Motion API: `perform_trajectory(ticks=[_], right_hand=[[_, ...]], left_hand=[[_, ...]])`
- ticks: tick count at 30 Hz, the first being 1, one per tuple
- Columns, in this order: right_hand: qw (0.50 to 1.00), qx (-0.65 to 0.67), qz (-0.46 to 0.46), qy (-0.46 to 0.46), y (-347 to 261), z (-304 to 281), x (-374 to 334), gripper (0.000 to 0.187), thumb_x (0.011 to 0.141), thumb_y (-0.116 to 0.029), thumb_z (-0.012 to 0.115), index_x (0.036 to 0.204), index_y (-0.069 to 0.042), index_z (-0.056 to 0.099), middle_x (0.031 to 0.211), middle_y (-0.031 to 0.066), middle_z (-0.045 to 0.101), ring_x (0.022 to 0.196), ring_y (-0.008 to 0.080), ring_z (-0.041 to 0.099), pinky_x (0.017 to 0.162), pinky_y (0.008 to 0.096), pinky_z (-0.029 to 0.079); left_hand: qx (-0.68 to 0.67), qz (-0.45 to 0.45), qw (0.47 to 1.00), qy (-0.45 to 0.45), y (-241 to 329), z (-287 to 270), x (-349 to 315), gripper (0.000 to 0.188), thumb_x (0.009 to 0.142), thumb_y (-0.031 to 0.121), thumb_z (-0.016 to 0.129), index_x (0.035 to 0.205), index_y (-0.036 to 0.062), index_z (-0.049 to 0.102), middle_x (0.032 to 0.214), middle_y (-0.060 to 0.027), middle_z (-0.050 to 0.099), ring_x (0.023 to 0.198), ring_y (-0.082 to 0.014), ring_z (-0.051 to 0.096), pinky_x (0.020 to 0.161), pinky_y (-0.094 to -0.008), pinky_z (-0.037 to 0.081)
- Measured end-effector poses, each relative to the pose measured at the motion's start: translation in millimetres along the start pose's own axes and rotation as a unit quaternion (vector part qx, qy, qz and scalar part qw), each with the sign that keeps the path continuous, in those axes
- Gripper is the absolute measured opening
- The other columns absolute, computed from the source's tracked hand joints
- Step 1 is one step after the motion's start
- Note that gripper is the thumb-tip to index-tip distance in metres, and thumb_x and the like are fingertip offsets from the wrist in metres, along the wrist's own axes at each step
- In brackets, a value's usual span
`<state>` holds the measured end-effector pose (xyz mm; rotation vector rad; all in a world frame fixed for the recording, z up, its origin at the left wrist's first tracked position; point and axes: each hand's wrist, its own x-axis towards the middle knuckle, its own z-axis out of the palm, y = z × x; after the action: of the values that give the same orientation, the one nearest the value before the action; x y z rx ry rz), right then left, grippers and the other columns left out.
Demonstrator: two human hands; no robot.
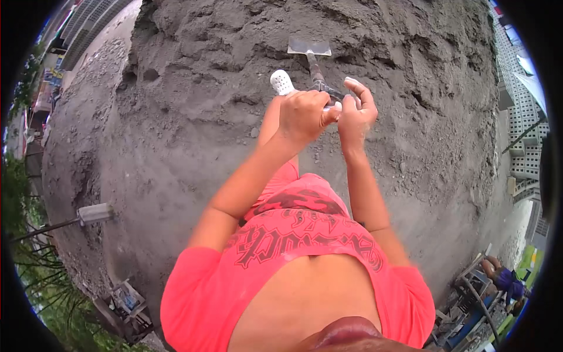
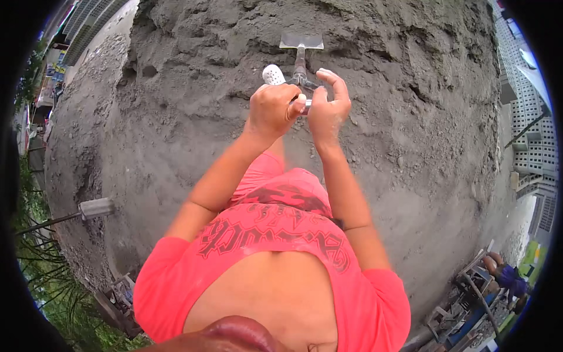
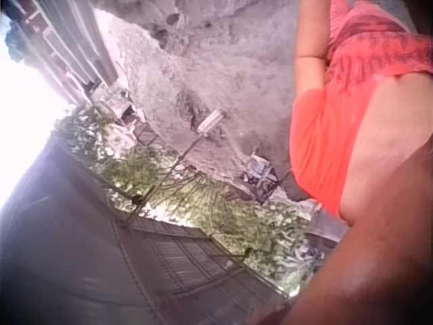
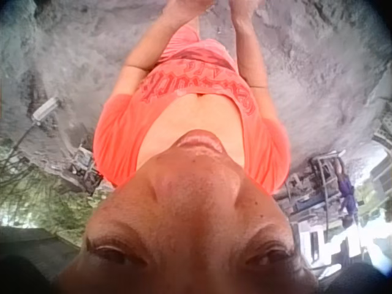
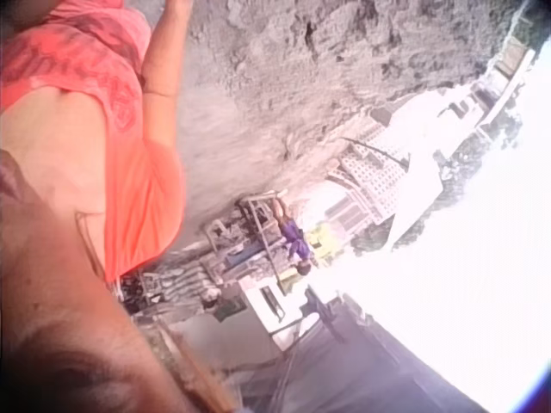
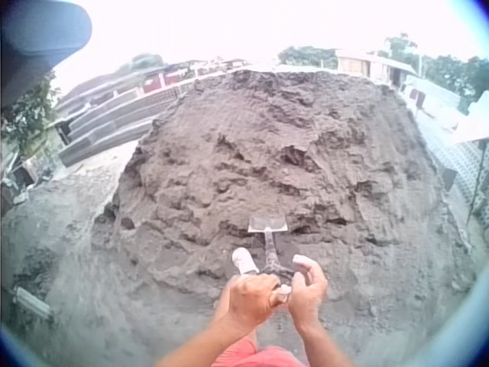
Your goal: Operating a cement mixer and using a shovel to move sand and mix building materials.
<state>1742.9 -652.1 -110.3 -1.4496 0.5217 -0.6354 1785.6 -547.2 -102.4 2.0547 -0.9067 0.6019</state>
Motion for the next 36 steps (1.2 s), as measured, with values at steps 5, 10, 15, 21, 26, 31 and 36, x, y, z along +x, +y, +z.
perform_trajectory(ticks=[5, 10, 15, 21, 26, 31, 36], right_hand=[[0.996, 0.024, -0.076, 0.036, -3.4, -10.5, 5.7, 0.024, 0.069, 0.006, 0.04, 0.082, 0.003, 0.06, 0.088, 0.0087, 0.061, 0.083, 0.0146, 0.056, 0.078, 0.0272, 0.043], [0.987, 0.028, -0.158, -0.018, 8.1, -13.5, 30.1, 0.022, 0.07, 0.01, 0.039, 0.075, 0.002, 0.058, 0.076, 0.0085, 0.06, 0.076, 0.0156, 0.057, 0.087, 0.0349, 0.041], [0.981, 0.049, -0.17, -0.077, -0.8, -13.2, 37.8, 0.018, 0.075, 0.011, 0.041, 0.071, -0.004, 0.049, 0.07, 0.0069, 0.056, 0.071, 0.017, 0.056, 0.087, 0.0436, 0.041], [0.918, 0.096, -0.344, -0.175, 1.3, 14.3, 118.5, 0.016, 0.075, 0.01, 0.042, 0.074, -0.005, 0.047, 0.071, 0.0082, 0.055, 0.067, 0.0192, 0.055, 0.068, 0.0365, 0.049], [0.877, 0.107, -0.429, -0.188, -14.4, 117.4, 162.6, 0.014, 0.072, 0.01, 0.047, 0.077, -0.004, 0.049, 0.073, 0.0096, 0.054, 0.064, 0.0198, 0.054, 0.058, 0.0313, 0.047], [0.852, -0.001, -0.452, -0.265, 24.4, 158.3, 96.1, 0.019, 0.057, 0.006, 0.054, 0.074, -0.002, 0.055, 0.074, 0.01, 0.054, 0.057, 0.0227, 0.054, 0.05, 0.0303, 0.044], [0.826, -0.07, -0.435, -0.351, 67.1, 114.6, 43.2, 0.023, 0.06, -0.002, 0.06, 0.083, -0.004, 0.057, 0.081, 0.0093, 0.055, 0.063, 0.0229, 0.055, 0.053, 0.0313, 0.044]], left_hand=[[-0.005, 0.029, 0.993, -0.113, 2.3, 2.8, 6.1, 0.045, 0.083, 0.044, 0.047, 0.061, 0.0055, 0.053, 0.055, -0.0091, 0.055, 0.053, -0.0261, 0.055, 0.052, -0.0372, 0.041], [-0.071, 0.032, 0.99, -0.118, -5.0, 16.5, 11.4, 0.042, 0.08, 0.043, 0.052, 0.075, 0.0025, 0.059, 0.062, -0.009, 0.056, 0.056, -0.0247, 0.056, 0.051, -0.0338, 0.043], [-0.091, 0.065, 0.973, -0.203, -13.5, 1.0, 34.8, 0.042, 0.079, 0.043, 0.054, 0.08, 0.0011, 0.06, 0.061, -0.0095, 0.054, 0.055, -0.0226, 0.055, 0.049, -0.0313, 0.043], [-0.087, 0.146, 0.977, -0.13, -56.4, 16.0, 110.2, 0.046, 0.082, 0.045, 0.047, 0.084, 0.0003, 0.059, 0.063, -0.0084, 0.056, 0.049, -0.0208, 0.054, 0.046, -0.0307, 0.043], [-0.07, 0.001, 0.997, 0.026, -130.8, -16.0, 148.2, 0.043, 0.084, 0.044, 0.045, 0.079, 0.0032, 0.058, 0.055, -0.0051, 0.054, 0.048, -0.0185, 0.053, 0.047, -0.0296, 0.042], [-0.112, -0.247, 0.954, 0.125, -164.7, -45.0, 64.8, 0.043, 0.087, 0.035, 0.036, 0.072, 0.0013, 0.058, 0.053, -0.0062, 0.056, 0.048, -0.0154, 0.055, 0.048, -0.0268, 0.043], [-0.112, -0.288, 0.945, 0.113, -142.7, -34.2, -16.5, 0.041, 0.086, 0.028, 0.033, 0.07, -0.0016, 0.057, 0.055, -0.0074, 0.056, 0.05, -0.0126, 0.053, 0.051, -0.0253, 0.042]])
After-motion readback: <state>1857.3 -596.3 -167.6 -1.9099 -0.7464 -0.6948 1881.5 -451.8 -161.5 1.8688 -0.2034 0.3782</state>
